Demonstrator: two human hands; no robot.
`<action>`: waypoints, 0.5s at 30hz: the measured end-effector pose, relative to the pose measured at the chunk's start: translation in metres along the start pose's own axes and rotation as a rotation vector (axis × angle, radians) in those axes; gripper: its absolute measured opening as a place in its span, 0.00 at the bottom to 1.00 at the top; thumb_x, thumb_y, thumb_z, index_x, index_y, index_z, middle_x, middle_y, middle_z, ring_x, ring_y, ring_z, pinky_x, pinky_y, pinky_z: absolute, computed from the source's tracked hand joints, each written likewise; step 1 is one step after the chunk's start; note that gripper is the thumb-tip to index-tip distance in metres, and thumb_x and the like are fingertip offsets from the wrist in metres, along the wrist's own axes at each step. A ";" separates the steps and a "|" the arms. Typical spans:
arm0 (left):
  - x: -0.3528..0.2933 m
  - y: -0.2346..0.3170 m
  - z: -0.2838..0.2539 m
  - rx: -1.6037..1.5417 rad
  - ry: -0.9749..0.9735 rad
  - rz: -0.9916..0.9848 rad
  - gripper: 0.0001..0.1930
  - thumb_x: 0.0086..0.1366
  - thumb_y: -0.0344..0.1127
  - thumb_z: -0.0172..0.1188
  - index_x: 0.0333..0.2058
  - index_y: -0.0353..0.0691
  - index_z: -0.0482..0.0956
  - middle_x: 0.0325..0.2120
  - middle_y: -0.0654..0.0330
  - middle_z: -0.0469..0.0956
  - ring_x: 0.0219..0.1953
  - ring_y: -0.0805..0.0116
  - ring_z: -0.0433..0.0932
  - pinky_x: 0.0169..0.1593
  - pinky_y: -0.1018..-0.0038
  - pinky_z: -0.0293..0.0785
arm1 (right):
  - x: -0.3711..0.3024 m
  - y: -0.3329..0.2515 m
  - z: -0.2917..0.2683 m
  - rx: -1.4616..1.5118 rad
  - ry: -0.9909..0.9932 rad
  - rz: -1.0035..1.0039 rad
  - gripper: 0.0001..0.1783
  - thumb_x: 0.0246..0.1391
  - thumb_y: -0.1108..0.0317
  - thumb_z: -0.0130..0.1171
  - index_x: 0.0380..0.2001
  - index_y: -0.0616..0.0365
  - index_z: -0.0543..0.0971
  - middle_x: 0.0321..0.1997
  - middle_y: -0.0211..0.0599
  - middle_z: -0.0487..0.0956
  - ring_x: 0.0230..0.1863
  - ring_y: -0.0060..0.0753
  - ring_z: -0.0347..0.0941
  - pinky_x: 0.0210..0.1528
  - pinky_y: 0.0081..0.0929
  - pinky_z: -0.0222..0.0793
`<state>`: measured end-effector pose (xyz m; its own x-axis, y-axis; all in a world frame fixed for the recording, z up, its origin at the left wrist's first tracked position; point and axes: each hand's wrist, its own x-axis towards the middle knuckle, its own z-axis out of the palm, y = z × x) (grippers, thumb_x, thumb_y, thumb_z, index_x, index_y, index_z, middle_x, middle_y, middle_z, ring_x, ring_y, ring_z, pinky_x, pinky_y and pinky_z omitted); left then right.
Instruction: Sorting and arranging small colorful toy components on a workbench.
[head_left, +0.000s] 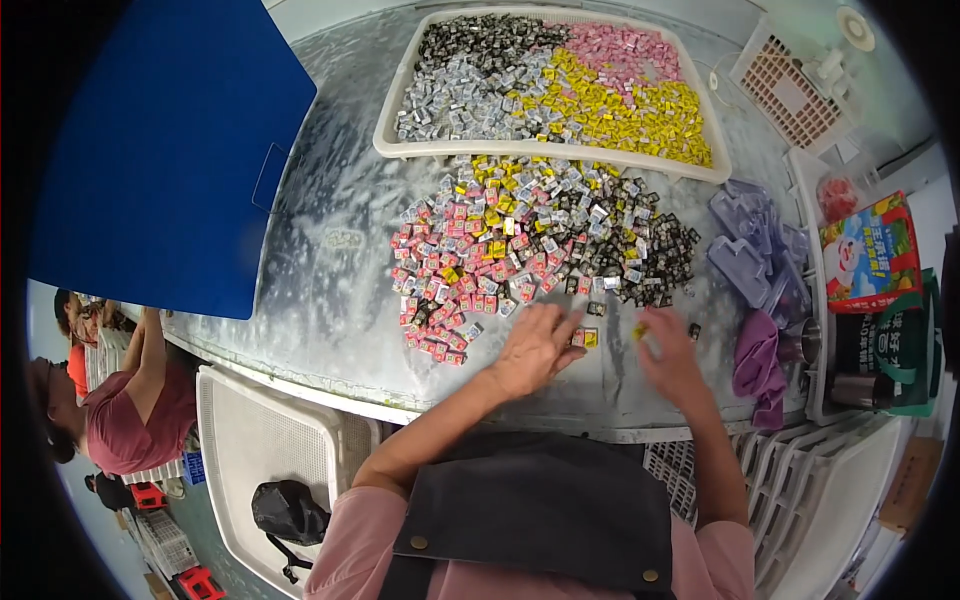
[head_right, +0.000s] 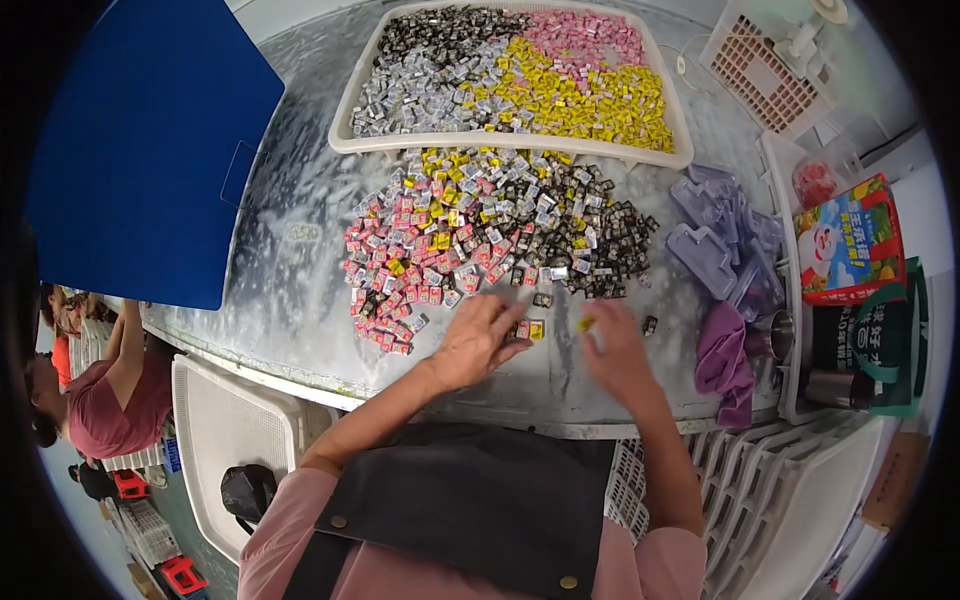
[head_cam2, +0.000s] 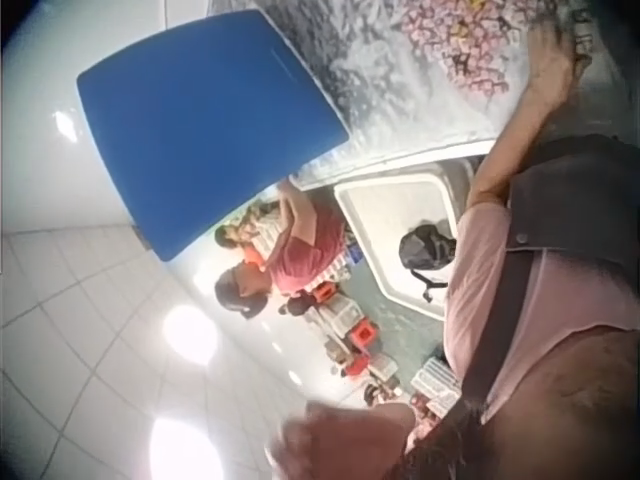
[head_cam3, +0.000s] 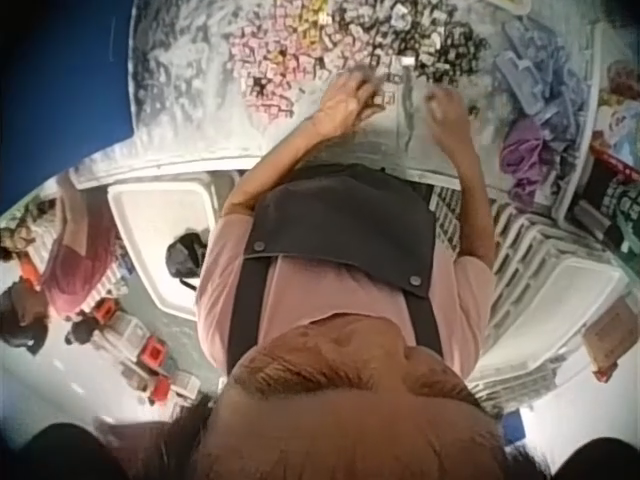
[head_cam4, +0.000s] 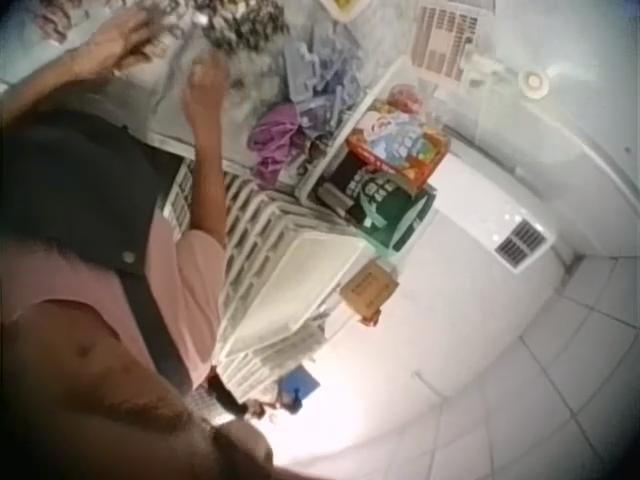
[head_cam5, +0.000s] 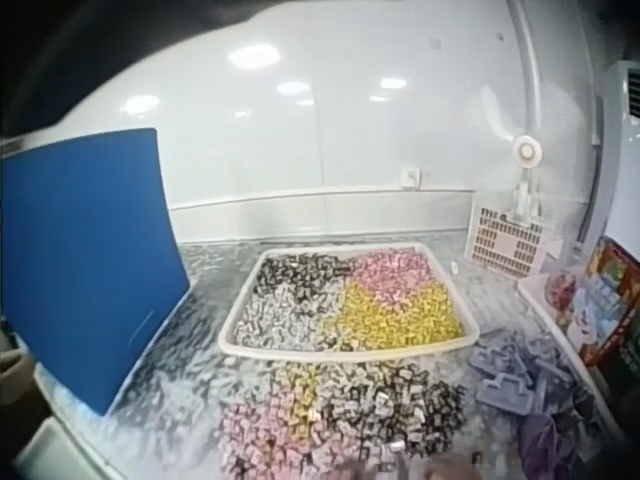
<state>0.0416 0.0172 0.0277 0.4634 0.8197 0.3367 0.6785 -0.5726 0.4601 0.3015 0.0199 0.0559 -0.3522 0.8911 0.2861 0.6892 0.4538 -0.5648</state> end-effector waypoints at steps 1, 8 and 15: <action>-0.003 0.000 -0.010 0.000 0.006 -0.027 0.29 0.59 0.43 0.69 0.55 0.32 0.75 0.42 0.52 0.73 0.44 0.52 0.71 0.49 0.60 0.69 | 0.001 -0.007 0.009 0.004 0.000 0.005 0.22 0.50 0.79 0.59 0.51 0.61 0.74 0.48 0.47 0.73 0.50 0.53 0.72 0.53 0.39 0.69; -0.038 -0.019 -0.027 0.094 -0.040 -0.107 0.27 0.58 0.39 0.69 0.52 0.27 0.75 0.43 0.49 0.73 0.45 0.50 0.72 0.50 0.60 0.70 | 0.006 -0.022 0.026 0.059 -0.252 0.050 0.25 0.52 0.75 0.63 0.54 0.62 0.74 0.50 0.46 0.72 0.50 0.50 0.73 0.52 0.39 0.70; -0.027 -0.025 -0.020 -0.027 -0.087 -0.073 0.22 0.59 0.34 0.67 0.50 0.30 0.77 0.37 0.50 0.73 0.40 0.52 0.74 0.46 0.62 0.72 | 0.009 -0.024 0.041 0.103 -0.330 0.055 0.27 0.52 0.71 0.67 0.56 0.61 0.74 0.50 0.44 0.70 0.47 0.49 0.74 0.49 0.38 0.72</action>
<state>0.0002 0.0091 0.0234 0.4618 0.8566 0.2301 0.6971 -0.5109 0.5031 0.2562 0.0171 0.0400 -0.5139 0.8579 -0.0028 0.6510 0.3878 -0.6526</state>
